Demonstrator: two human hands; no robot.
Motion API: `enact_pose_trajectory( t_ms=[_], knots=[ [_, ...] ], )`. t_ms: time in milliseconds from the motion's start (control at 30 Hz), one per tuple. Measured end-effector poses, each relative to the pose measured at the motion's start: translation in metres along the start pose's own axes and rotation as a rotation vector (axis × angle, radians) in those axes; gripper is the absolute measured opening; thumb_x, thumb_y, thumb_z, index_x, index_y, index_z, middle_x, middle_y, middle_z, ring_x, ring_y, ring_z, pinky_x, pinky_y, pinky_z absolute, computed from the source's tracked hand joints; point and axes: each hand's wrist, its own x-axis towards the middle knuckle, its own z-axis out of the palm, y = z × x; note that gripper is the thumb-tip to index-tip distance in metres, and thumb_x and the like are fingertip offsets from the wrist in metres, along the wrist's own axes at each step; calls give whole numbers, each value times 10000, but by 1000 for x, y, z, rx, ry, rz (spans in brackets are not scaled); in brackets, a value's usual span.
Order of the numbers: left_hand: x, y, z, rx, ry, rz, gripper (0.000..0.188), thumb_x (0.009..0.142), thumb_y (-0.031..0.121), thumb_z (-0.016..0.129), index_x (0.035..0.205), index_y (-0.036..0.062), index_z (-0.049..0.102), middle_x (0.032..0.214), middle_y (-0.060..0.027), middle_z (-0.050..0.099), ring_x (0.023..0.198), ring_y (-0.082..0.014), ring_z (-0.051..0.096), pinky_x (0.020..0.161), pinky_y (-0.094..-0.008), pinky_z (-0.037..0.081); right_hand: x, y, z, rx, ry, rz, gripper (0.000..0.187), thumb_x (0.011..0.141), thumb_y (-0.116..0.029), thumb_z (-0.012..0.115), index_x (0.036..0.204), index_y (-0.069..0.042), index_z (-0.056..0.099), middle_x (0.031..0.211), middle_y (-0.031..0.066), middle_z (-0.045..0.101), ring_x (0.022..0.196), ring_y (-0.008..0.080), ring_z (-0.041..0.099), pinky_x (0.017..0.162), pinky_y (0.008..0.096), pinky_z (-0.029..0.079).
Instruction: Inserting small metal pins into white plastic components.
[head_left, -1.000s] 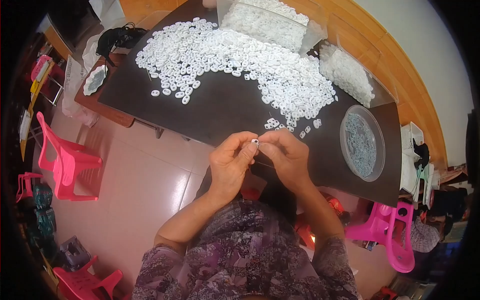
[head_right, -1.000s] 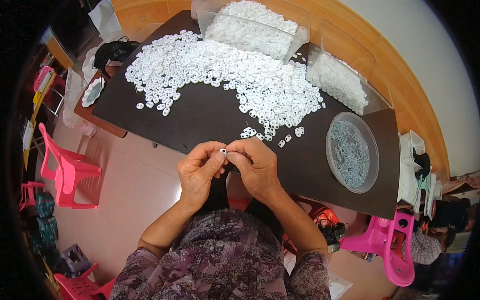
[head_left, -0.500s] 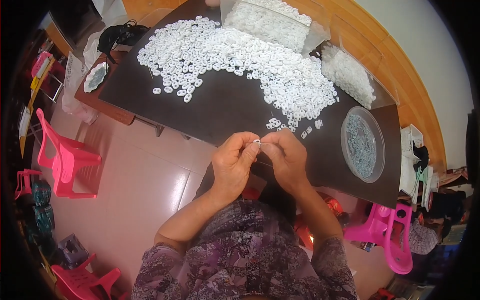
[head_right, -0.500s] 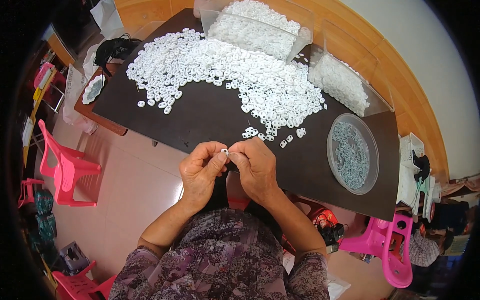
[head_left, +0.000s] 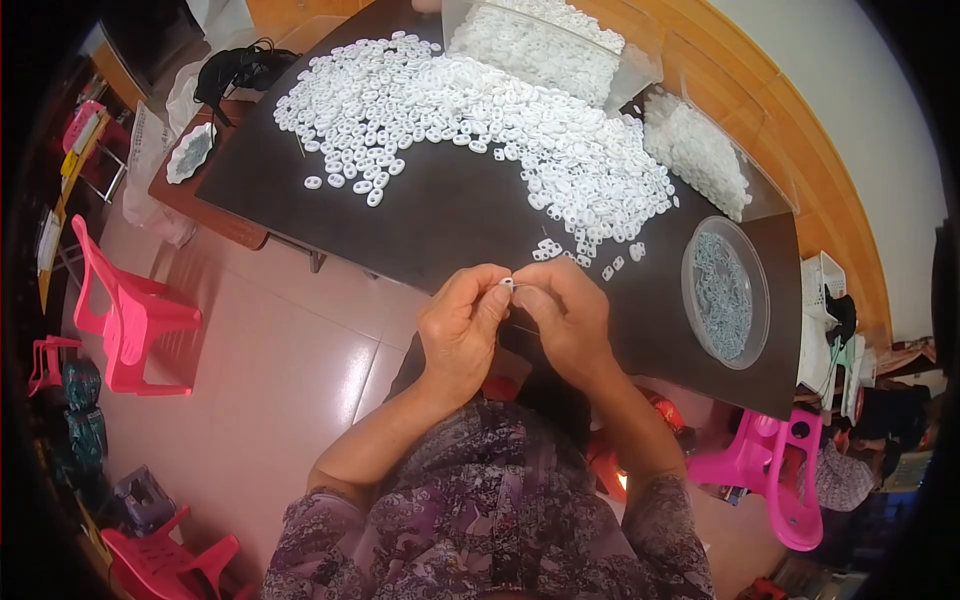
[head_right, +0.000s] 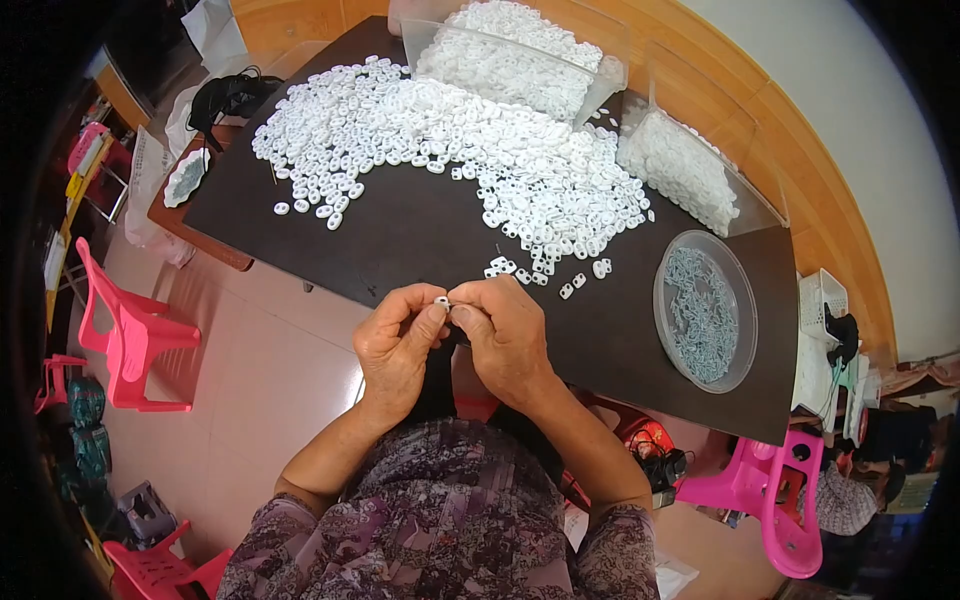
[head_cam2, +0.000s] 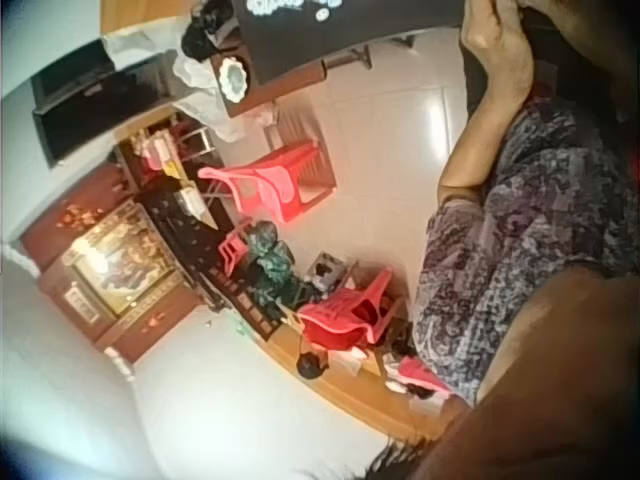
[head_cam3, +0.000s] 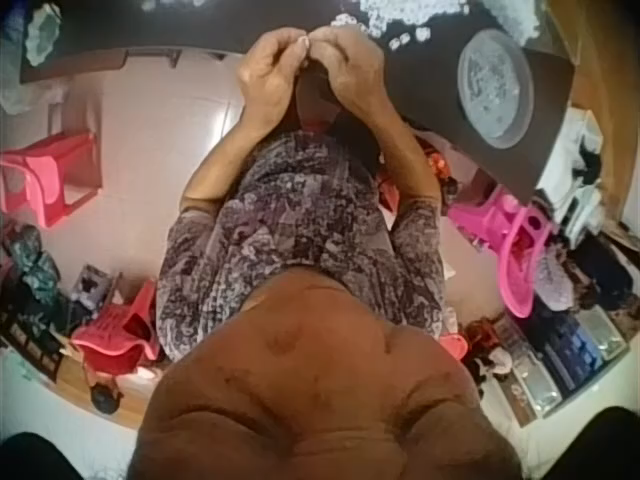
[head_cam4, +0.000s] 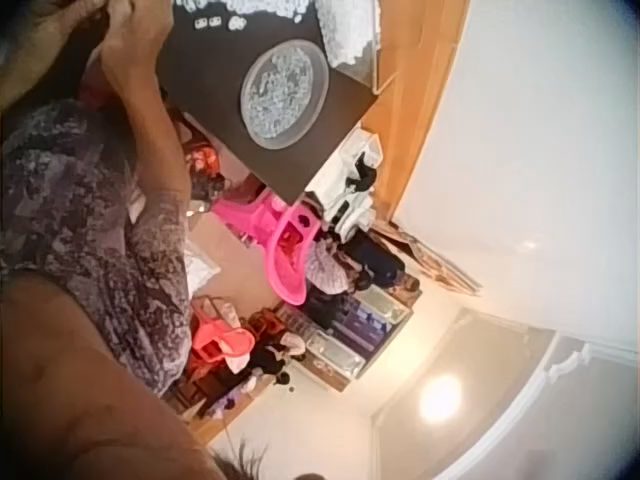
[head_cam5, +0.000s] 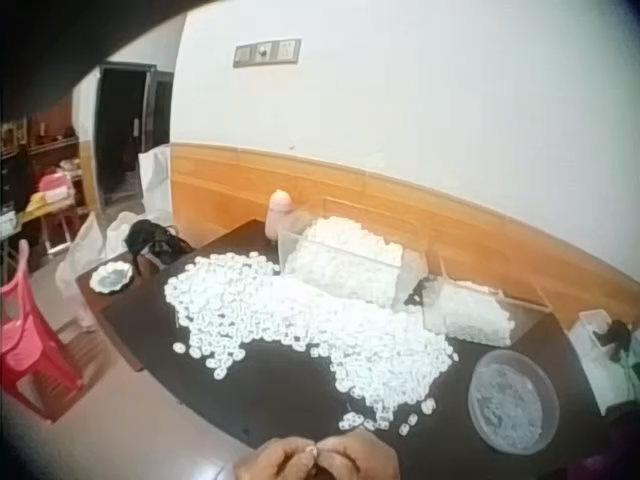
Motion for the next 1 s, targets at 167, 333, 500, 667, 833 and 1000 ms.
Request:
enact_pose_trajectory(
  t_ms=[167,333,500,667,833,1000],
  knots=[
    [3,1,-2,76,-46,28,139,889,45,604,1002,-34,621,854,-22,611,709,-64,556,626,-189,473,0,0,-4,80,-18,94,77,839,-26,590,898,10,625,821,38,622,772,90,596,701,229,474],
    [3,1,-1,123,-50,74,132,880,32,610,990,-38,625,850,-29,610,701,-69,562,614,-196,476,0,5,-1,130,22,31,41,817,-15,614,858,-15,610,725,56,564,643,151,540,581,278,439],
    [1,1,2,132,-39,113,119,876,28,614,973,-40,627,831,-32,609,675,-70,562,585,-201,474,-1,7,0,122,16,-12,35,833,-33,591,805,-15,581,702,56,548,608,148,515,558,282,418],
    [0,-4,2,77,-15,56,126,884,47,608,982,-31,620,812,-21,613,667,-63,557,567,-187,458,-2,10,6,151,1,36,55,858,-44,569,843,-1,600,736,38,575,661,108,532,602,251,430],
    [5,2,-1,-20,-16,-58,156,890,73,609,1015,-20,613,829,-20,624,679,-61,562,574,-182,462,3,10,2,154,-21,-9,61,846,-46,592,884,-3,613,725,52,565,644,148,535,590,276,431],
    [6,2,-2,36,-19,-39,163,886,78,614,1021,-15,617,846,-23,629,694,-61,572,587,-185,475,0,10,-5,263,-8,167,108,857,-18,574,954,22,600,842,43,628,789,93,594,721,226,475]
  ],
)
